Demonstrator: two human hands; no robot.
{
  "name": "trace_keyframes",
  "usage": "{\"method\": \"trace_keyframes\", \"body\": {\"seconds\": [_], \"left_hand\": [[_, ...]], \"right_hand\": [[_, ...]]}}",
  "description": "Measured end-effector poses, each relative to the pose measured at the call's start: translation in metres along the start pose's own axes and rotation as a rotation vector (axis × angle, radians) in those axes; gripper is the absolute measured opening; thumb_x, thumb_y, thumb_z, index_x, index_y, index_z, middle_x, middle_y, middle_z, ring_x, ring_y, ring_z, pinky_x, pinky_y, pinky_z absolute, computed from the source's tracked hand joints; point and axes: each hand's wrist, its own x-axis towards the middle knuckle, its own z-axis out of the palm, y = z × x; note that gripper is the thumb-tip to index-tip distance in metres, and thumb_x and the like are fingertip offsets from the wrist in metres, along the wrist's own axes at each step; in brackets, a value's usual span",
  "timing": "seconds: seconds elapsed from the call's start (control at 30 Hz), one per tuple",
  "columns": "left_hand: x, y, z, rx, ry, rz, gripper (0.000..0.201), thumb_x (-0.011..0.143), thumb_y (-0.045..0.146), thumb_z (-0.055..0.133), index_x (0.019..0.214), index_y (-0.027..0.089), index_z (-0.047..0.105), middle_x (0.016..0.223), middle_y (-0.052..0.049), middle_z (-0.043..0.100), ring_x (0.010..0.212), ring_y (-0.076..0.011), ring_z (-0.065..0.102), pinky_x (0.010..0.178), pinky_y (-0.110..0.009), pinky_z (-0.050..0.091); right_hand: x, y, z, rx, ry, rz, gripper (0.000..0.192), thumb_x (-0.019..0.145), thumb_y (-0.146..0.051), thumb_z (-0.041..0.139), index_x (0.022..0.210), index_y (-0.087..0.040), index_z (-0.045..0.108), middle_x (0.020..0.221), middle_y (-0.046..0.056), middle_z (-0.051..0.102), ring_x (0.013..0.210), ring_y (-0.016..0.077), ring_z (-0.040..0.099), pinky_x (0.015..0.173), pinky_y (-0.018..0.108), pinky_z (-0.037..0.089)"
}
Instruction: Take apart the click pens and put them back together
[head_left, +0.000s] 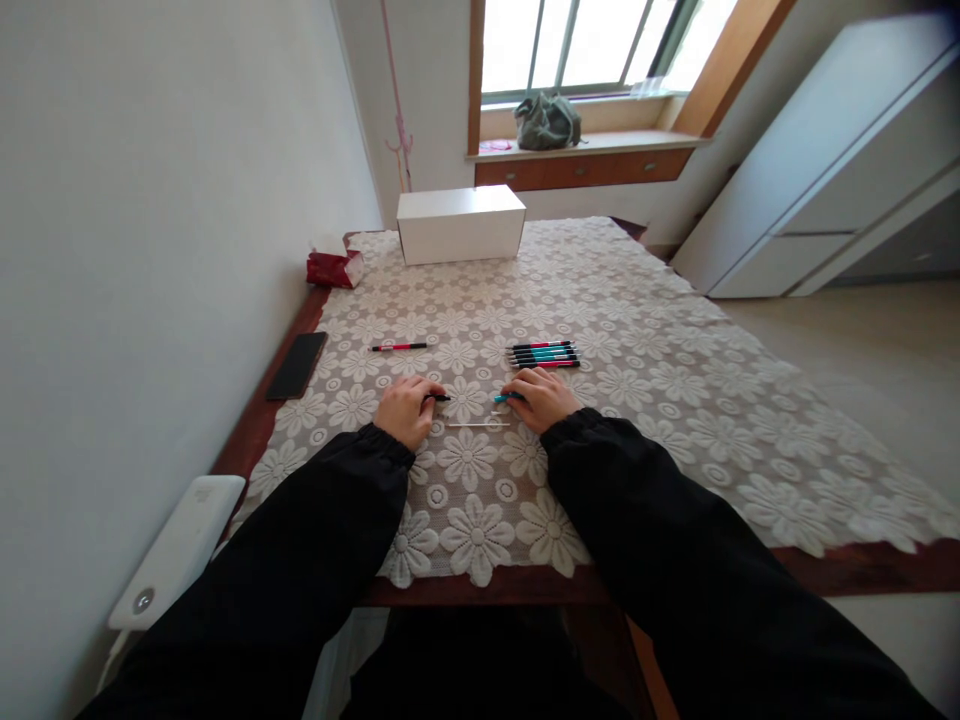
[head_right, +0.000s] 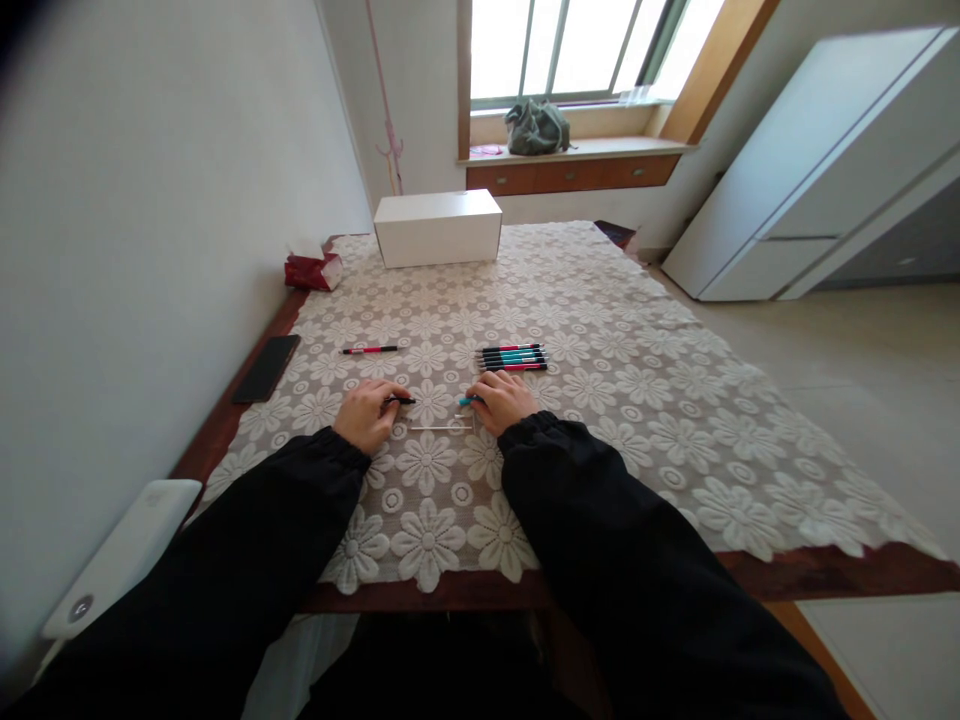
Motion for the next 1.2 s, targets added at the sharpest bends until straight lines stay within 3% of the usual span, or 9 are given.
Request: {"method": "trace_keyframes", "body": {"seconds": [0.33,0.6,0.87,1.2], "left_hand": [[0.0002,0.0048,-0.003,-0.097,0.09,0.073,0.024,0.084,0.009,0.051,0.093,0.022,0.069,0.109,-0.004,0.07,0.11,-0.025,0.06,0.098,-0.044,0.047],[-0.0013,0.0059,-0.0056,-0.161,0.127,0.111,0.028,0.076,0.004,0.05,0.083,0.023,0.07,0.105,-0.003,0.071,0.108,-0.0229,0.06,0.1,-0.043,0.047],[-0.0042,0.0098,-0.0057,-0.028,-0.002,0.073,0.018,0.069,0.016,0.065,0.085,0.023,0.07,0.117,-0.005,0.067,0.118,-0.0294,0.055,0.104,-0.049,0.043],[-0.0035,0.0054,-0.0012,-0.049,-0.011,0.093,0.004,0.075,0.022,0.068,0.079,0.023,0.069,0.115,-0.005,0.068,0.116,-0.0291,0.056,0.103,-0.049,0.044]], "right_hand": [[0.0001,-0.0044,-0.0031,0.01,0.052,-0.01,0.021,0.089,-0.022,0.058,0.106,-0.024,0.07,0.11,0.007,0.068,0.1,0.0253,0.056,0.089,0.04,0.041],[0.0006,-0.0076,-0.007,0.072,0.144,-0.044,0.023,0.085,-0.011,0.053,0.096,-0.023,0.07,0.102,0.006,0.069,0.098,0.0233,0.057,0.088,0.038,0.042],[0.0009,-0.008,-0.0044,0.04,0.05,-0.004,0.021,0.085,-0.015,0.056,0.1,-0.023,0.07,0.108,0.007,0.067,0.102,0.0249,0.055,0.09,0.039,0.04],[0.0003,-0.0038,0.0002,0.034,-0.028,-0.014,0.017,0.087,-0.019,0.057,0.096,-0.024,0.07,0.103,0.007,0.066,0.097,0.0242,0.054,0.088,0.039,0.041]]}}
